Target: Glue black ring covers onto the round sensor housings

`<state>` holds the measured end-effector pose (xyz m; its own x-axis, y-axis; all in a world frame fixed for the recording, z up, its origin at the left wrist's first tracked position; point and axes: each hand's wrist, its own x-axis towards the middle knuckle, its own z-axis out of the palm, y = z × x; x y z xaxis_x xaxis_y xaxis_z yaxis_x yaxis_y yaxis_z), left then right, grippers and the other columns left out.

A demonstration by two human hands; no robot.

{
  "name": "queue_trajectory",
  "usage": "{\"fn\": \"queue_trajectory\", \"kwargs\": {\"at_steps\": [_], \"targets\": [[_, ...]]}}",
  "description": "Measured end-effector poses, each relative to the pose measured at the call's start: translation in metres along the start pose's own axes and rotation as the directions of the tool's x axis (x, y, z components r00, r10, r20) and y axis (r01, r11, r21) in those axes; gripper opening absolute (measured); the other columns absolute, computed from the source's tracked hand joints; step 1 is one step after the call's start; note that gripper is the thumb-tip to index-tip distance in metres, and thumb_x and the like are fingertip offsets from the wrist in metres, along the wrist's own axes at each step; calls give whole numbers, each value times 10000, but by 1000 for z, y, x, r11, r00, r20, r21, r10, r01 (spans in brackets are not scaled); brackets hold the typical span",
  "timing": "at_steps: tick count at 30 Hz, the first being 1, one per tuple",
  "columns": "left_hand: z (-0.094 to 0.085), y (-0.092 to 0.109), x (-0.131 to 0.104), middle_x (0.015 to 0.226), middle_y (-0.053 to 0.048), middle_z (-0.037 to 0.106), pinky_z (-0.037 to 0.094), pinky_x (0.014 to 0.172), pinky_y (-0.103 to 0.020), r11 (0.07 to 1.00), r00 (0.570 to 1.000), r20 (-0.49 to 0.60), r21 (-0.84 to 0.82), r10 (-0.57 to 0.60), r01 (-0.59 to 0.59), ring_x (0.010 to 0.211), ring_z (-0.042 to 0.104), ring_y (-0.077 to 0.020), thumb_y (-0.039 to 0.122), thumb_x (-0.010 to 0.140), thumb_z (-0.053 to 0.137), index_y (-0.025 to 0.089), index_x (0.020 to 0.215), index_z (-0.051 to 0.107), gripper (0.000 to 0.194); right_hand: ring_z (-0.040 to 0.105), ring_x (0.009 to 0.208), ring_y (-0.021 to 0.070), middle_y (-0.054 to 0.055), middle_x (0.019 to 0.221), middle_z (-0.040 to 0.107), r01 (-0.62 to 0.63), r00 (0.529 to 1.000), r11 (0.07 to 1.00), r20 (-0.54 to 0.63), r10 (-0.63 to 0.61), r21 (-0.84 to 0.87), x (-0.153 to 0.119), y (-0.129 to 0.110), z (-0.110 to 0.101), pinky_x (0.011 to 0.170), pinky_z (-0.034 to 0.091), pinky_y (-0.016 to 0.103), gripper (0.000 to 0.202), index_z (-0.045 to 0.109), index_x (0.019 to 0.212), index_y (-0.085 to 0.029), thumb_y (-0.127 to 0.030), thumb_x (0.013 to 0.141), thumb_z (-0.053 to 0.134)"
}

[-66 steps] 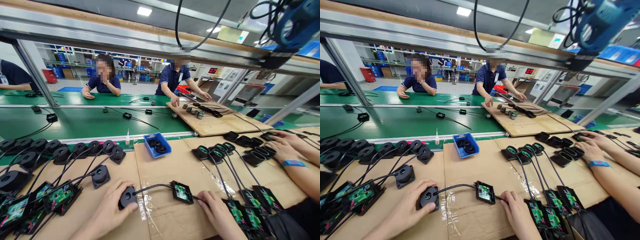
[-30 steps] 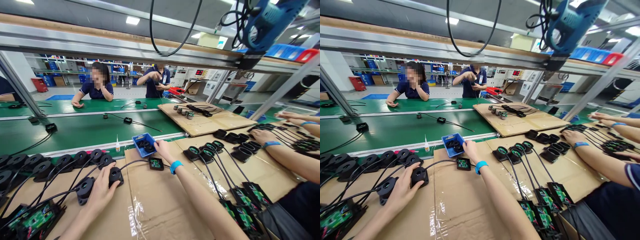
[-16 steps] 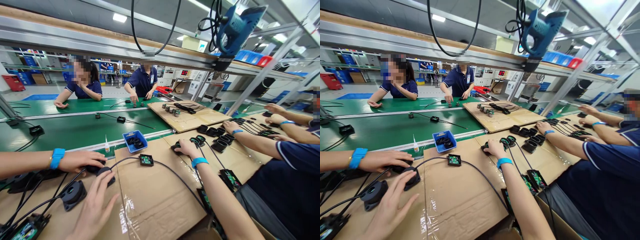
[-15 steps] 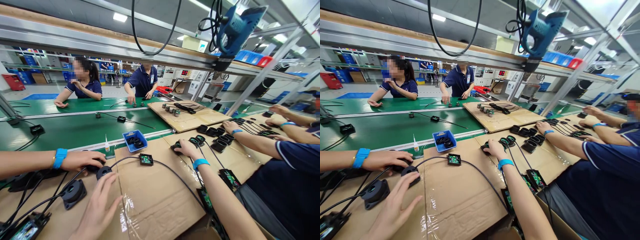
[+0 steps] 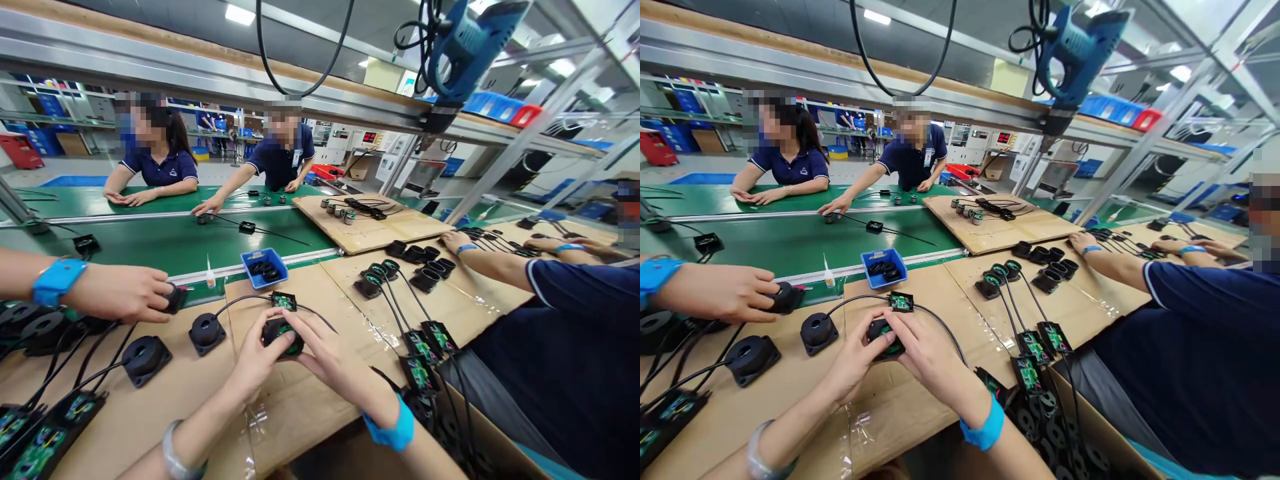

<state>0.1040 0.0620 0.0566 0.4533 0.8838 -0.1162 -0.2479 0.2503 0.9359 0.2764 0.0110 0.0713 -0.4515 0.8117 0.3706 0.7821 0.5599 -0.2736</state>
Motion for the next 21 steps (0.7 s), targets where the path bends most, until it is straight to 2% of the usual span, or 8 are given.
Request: {"fn": "queue_trajectory", "kwargs": {"at_steps": [2,5,7,10,13,17,19,21], "targets": [[-7,1,-7,1096,-75,630,615,764,-380,1000,998,-67,1,-18,18,988,616,-260,563,627,862,203,1162,580,704,448,1365,312,149,1460,427,-139,990,990,-39,139,-8,-29,-2,4,1087,478,496,916,74,1556,-285,-161,860,657],[-21,4,-17,1013,-38,628,627,723,-362,999,991,-127,-16,-47,46,866,628,-206,535,625,874,207,1107,597,646,565,1187,356,139,1278,528,-415,909,907,-84,408,-79,-84,11,17,974,533,526,795,348,1397,-249,-222,737,791],[-29,7,-23,994,-34,635,629,730,-351,998,991,-124,-18,-56,54,846,633,-191,528,644,867,204,1071,613,594,622,1064,328,103,1155,576,-466,885,879,-85,459,-103,-115,19,30,887,568,485,629,451,1258,-254,-191,720,773],[-38,13,-31,955,-32,642,630,673,-318,998,991,-121,10,-54,56,808,630,-181,561,654,849,198,1043,638,573,657,979,276,75,1079,590,-429,896,897,-176,408,-106,-138,19,38,823,584,410,466,476,1211,-266,-210,796,682],[-49,16,-38,893,-30,636,614,563,-287,988,984,-118,71,-131,140,756,618,-182,636,656,807,190,1020,652,596,667,953,233,81,1089,565,-362,907,920,-287,309,-150,-134,8,15,799,582,329,388,484,1280,-259,-310,908,585],[-68,14,-49,838,-39,630,543,437,-218,948,961,-40,155,-273,276,678,601,-168,703,694,729,165,945,651,600,642,1031,247,109,1157,552,-237,943,927,-297,149,-289,-99,3,-34,838,549,321,460,467,1418,-258,-427,991,487],[-77,11,-55,826,-41,627,518,404,-204,941,952,-16,151,-305,304,680,609,-178,727,713,690,167,928,635,603,625,1047,283,118,1160,566,-200,947,928,-305,101,-314,-74,14,-41,850,537,375,434,500,1394,-261,-422,991,483],[-85,8,-60,819,-36,619,514,391,-206,938,947,-16,137,-320,319,677,616,-184,719,682,720,171,920,616,606,621,1006,305,128,1126,579,-161,965,938,-247,85,-307,-47,30,-30,825,544,418,377,568,1316,-244,-365,960,545]]}}
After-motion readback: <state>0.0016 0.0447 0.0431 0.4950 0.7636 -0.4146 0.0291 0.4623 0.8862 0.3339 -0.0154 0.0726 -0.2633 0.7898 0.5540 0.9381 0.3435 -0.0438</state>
